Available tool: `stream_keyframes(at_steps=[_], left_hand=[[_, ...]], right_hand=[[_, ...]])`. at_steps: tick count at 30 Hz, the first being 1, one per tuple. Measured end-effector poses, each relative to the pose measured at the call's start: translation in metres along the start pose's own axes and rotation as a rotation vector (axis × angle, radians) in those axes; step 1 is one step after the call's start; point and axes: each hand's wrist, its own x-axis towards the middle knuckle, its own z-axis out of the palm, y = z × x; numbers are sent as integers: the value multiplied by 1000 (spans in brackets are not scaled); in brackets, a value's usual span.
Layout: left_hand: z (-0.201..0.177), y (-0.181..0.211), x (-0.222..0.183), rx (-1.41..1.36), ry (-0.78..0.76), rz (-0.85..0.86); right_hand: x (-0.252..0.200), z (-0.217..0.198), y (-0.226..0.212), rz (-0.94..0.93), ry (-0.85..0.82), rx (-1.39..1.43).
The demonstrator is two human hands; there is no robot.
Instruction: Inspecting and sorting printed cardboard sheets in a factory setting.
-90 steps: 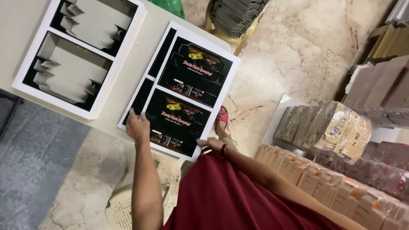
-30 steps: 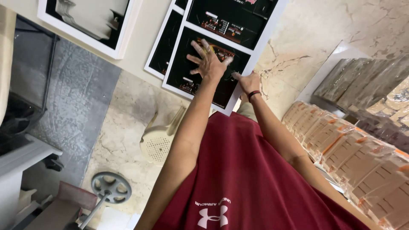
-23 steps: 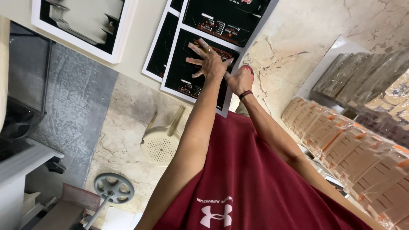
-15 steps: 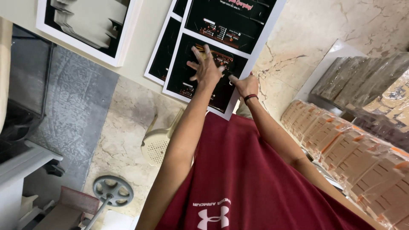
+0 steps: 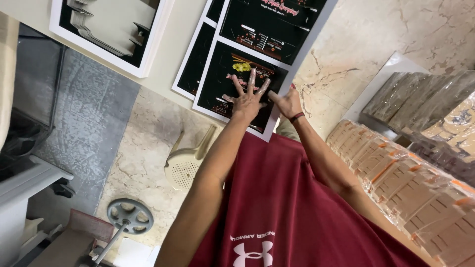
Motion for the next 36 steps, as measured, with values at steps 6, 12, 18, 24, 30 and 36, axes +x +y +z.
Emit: stream_keyframes(at_steps=[6, 12, 18, 24, 30, 36], left_hand=[[-20, 7, -9, 158, -57, -81], [-13, 6, -3, 111, -76, -64], [-8, 0, -4, 58, 8, -60], [-42, -51, 28, -135, 277, 111], [-90, -70, 98, -540, 490, -308], [-107, -114, 150, -647, 399, -366]], right_hand=[[-40, -25, -113, -282, -150, 374], [-43, -36, -114, -109, -122, 384], [-35, -15, -71, -261, -99, 296], [-1, -44, -22, 364, -239, 299], [71, -40, 9, 350, -58, 419], [109, -43, 86, 267, -60, 901]])
